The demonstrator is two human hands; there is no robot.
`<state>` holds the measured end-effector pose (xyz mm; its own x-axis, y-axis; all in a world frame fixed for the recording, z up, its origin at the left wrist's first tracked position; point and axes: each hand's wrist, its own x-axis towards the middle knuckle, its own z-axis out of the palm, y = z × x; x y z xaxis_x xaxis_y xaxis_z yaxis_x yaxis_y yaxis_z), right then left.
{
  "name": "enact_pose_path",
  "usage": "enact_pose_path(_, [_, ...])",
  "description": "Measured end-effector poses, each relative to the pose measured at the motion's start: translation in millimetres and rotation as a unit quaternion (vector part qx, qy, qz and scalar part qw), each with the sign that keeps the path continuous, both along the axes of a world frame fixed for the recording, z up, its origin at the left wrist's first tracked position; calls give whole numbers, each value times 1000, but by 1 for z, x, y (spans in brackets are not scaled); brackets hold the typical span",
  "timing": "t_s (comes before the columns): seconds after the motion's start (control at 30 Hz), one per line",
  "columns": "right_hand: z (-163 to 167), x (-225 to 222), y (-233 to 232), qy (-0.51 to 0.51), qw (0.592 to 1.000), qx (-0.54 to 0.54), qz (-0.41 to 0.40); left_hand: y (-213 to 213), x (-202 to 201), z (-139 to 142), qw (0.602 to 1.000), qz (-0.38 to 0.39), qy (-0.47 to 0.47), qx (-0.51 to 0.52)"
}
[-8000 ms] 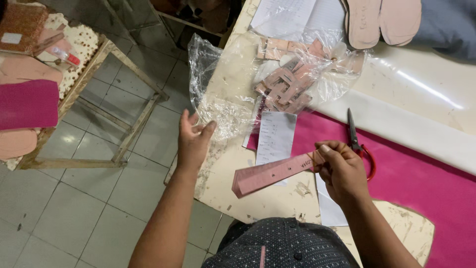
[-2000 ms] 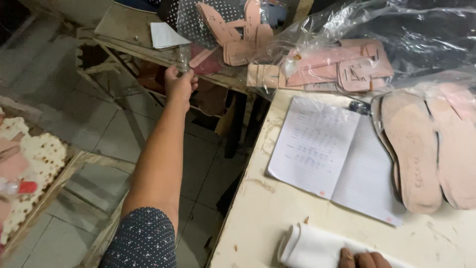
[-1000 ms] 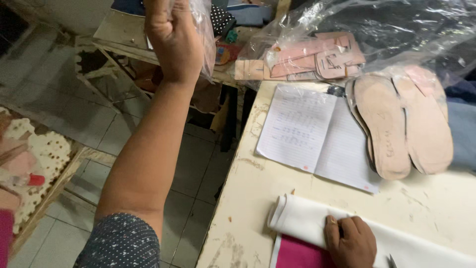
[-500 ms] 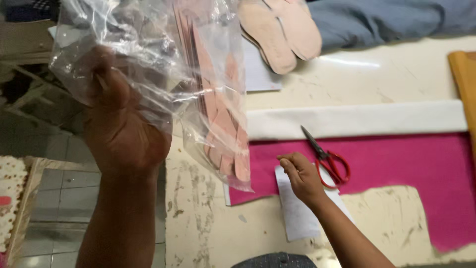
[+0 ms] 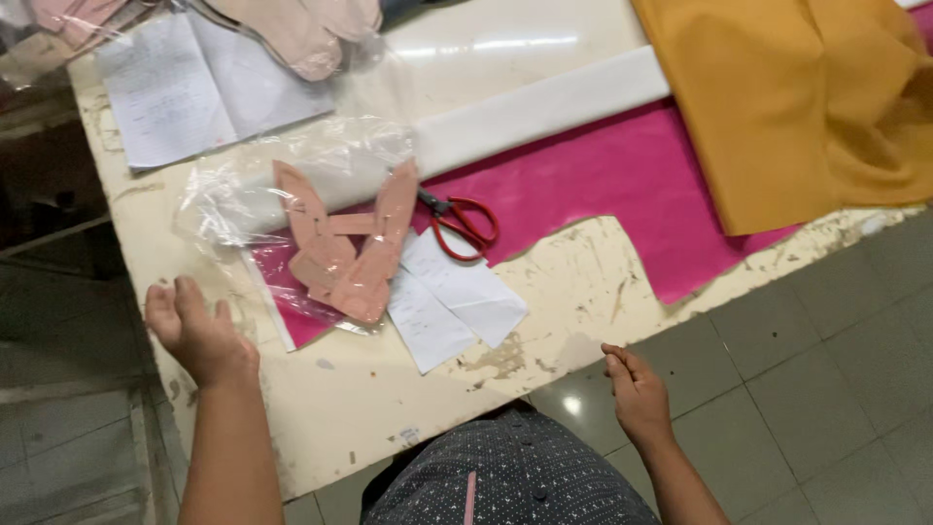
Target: The person arranges sandal sole and strap pattern pieces on pink sheet material at a workbench, aligns a paper pattern with a sole, cuts a paper slip with scissors, and marks pattern pieces with a pen. They then take cut leather pieces from a plastic bag and lay them out on the table, matching and marking a strap component.
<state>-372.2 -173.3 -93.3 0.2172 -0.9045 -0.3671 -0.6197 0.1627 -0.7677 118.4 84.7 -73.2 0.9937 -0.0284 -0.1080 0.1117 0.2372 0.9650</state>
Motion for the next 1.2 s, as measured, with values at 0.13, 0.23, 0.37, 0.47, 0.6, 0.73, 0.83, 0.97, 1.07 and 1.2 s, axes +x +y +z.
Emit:
enact_pose_path(0.13, [-13,-60,-28,-21,998,-43,-44,-6,-98,-28,970,59,-142,191])
enact_pose_path(0.23, [-14,-99,-62,-54,995,-11,-87,-22,-177,-36,920,33,-212,329])
enact_pose_path(0.37, [0,-122,-132,-67,992,8,-106,-52,-255,-46,903,-85,-277,317])
enact_pose_path(0.47, [16,-110,-213,-32,994,-43,-96,-68,-277,-59,823,-100,-288,479])
enact_pose_path(0.6, [19,-94,-314,-10,987,-100,-125,-82,-275,-87,789,-52,-317,524])
enact_pose_path(0.73, [13,-95,-402,119,962,-238,-67,-85,-265,-111,767,-10,-358,533])
enact_pose_path(0.83, [6,-95,-451,211,905,-369,-13,-85,-262,-114,760,-18,-344,551])
enact_pose_path(0.97, [1,-107,-498,165,956,-241,-21,-89,-268,-103,778,-12,-301,552])
enact_pose_path(1.07, [25,-107,-510,61,991,-112,-34,-103,-275,-68,798,-37,-273,536])
enact_pose_path(1.2, [94,-74,-490,-150,988,-25,-2,-170,-293,-17,833,-27,-297,466])
